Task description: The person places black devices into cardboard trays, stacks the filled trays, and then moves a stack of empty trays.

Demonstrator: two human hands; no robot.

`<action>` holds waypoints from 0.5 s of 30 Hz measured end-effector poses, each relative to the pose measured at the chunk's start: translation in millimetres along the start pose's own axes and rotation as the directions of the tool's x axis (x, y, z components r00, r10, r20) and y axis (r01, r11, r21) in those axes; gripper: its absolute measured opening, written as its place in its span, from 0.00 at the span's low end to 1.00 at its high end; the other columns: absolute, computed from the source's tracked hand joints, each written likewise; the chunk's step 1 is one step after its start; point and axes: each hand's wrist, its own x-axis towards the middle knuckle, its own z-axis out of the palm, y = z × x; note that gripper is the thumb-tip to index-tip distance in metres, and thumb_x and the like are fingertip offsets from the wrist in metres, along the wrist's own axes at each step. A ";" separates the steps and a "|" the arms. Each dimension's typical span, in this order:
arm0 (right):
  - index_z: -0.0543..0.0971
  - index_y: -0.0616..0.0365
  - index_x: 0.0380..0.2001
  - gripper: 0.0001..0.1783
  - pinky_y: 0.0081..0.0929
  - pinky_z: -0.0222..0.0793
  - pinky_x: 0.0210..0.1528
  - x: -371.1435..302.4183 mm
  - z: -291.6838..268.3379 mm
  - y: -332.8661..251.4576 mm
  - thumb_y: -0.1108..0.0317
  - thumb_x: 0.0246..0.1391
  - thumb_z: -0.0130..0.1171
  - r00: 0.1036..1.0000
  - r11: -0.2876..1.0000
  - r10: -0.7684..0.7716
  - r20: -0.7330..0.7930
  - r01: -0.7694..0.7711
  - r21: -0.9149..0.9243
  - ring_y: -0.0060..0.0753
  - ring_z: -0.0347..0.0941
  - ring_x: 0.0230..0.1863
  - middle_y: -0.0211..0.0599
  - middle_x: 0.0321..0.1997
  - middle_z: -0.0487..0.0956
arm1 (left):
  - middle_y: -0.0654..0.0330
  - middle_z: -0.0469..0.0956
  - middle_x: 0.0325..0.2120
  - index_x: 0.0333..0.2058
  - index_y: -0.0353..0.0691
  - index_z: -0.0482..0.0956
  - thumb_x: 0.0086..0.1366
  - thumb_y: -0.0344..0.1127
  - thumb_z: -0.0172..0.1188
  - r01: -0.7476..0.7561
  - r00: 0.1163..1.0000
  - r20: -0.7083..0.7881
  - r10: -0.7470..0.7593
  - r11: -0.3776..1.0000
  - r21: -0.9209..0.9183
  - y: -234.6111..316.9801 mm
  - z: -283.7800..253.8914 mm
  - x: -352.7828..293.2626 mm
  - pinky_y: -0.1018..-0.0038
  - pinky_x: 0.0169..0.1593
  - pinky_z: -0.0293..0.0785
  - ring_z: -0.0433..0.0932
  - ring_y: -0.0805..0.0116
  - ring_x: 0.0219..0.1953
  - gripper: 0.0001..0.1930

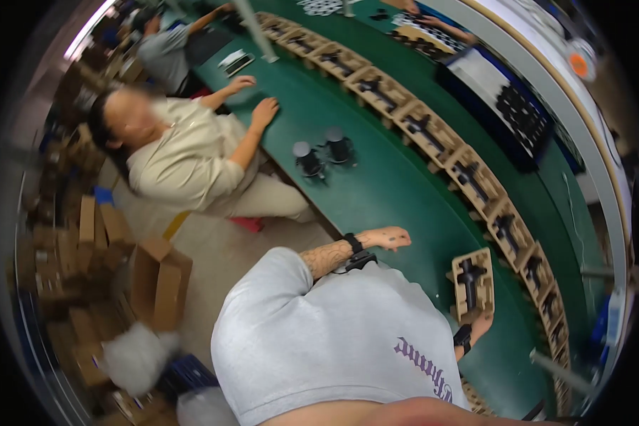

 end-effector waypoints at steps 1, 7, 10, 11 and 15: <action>0.68 0.72 0.49 0.24 0.39 0.62 0.49 2.4 -4.5 1.5 0.65 0.52 0.51 0.999 1.000 -0.029 0.029 0.029 -0.007 0.56 0.68 0.49 0.59 0.48 0.72 | 0.54 0.73 0.40 0.49 0.33 0.68 0.65 0.51 0.43 0.043 0.998 0.039 -0.042 0.999 -0.018 -3.6 2.9 2.1 0.73 0.37 0.72 0.76 0.68 0.35 0.26; 0.69 0.72 0.48 0.26 0.39 0.65 0.45 18.7 -10.7 4.1 0.59 0.55 0.51 0.999 0.983 0.035 0.011 -0.032 -0.182 0.55 0.70 0.44 0.58 0.46 0.73 | 0.53 0.69 0.44 0.52 0.34 0.64 0.64 0.57 0.41 0.080 0.990 0.124 -0.068 0.993 -0.089 5.5 37.3 11.3 0.73 0.38 0.75 0.76 0.66 0.39 0.31; 0.69 0.72 0.48 0.27 0.38 0.65 0.45 14.1 -11.9 -31.9 0.56 0.56 0.50 0.982 0.998 -0.034 0.184 0.042 -0.036 0.55 0.70 0.44 0.58 0.45 0.74 | 0.52 0.67 0.47 0.55 0.32 0.60 0.64 0.58 0.41 0.081 0.990 0.125 -0.061 0.983 -0.164 2.6 65.9 26.4 0.71 0.38 0.76 0.76 0.64 0.40 0.33; 0.69 0.72 0.49 0.29 0.38 0.65 0.45 22.2 -3.4 -23.0 0.54 0.57 0.50 0.971 0.995 -0.067 0.230 0.081 -0.051 0.54 0.70 0.45 0.58 0.46 0.73 | 0.51 0.66 0.48 0.56 0.31 0.57 0.64 0.58 0.42 0.084 0.991 0.121 -0.060 0.975 -0.204 5.1 75.4 33.6 0.71 0.38 0.76 0.76 0.63 0.41 0.35; 0.66 0.70 0.53 0.32 0.41 0.61 0.54 15.4 30.9 -52.4 0.51 0.55 0.51 0.954 0.984 -0.169 0.246 0.177 -0.013 0.53 0.66 0.53 0.58 0.53 0.70 | 0.47 0.72 0.37 0.42 0.31 0.66 0.63 0.49 0.49 -0.002 0.997 -0.079 -0.022 0.954 -0.301 2.6 104.8 65.9 0.73 0.22 0.77 0.80 0.62 0.27 0.23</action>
